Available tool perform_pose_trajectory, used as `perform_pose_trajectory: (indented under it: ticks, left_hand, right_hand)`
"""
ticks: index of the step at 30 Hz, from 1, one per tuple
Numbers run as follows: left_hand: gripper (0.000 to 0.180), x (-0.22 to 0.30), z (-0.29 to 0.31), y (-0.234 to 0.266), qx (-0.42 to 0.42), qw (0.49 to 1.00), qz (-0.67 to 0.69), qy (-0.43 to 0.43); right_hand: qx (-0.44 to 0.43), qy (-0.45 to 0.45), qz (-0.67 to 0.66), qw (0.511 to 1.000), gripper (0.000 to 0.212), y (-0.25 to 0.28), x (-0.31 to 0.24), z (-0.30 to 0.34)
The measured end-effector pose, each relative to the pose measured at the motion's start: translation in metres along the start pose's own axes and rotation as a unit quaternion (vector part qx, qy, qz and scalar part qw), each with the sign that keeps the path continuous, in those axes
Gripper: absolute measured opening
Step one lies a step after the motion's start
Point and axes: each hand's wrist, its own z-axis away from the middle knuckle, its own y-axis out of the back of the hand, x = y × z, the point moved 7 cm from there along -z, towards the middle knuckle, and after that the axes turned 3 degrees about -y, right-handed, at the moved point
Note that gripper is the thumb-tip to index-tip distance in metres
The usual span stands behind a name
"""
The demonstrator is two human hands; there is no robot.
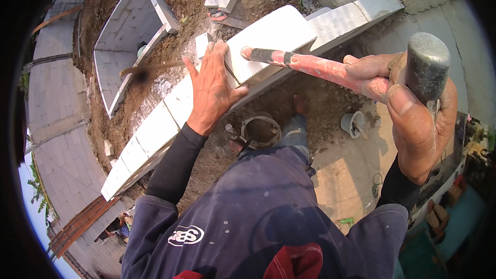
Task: The person applies mortar from a bucket to the top of a wall using a trowel and places a white ventilation block on the mortar, then levels it by tapping with a hammer.
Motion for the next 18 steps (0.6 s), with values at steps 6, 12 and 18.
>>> perform_pose_trajectory:
  ticks: [6, 12, 18]
  left_hand:
    - [0.105, 0.002, -0.001, 0.007, 0.009, 0.999, -0.017, -0.033]
    - [0.057, -0.094, -0.031, 0.021, -0.097, 0.965, 0.227, 0.092]
    - [0.038, -0.083, -0.057, 0.000, -0.127, 0.937, 0.320, 0.066]
  right_hand:
    - [-0.050, -0.017, 0.054, 0.997, 0.029, -0.024, -0.022, -0.012]
    - [-0.087, -0.011, 0.072, 0.994, 0.032, -0.060, -0.056, -0.020]
    - [-0.100, 0.004, 0.113, 0.989, 0.033, -0.085, -0.075, -0.031]
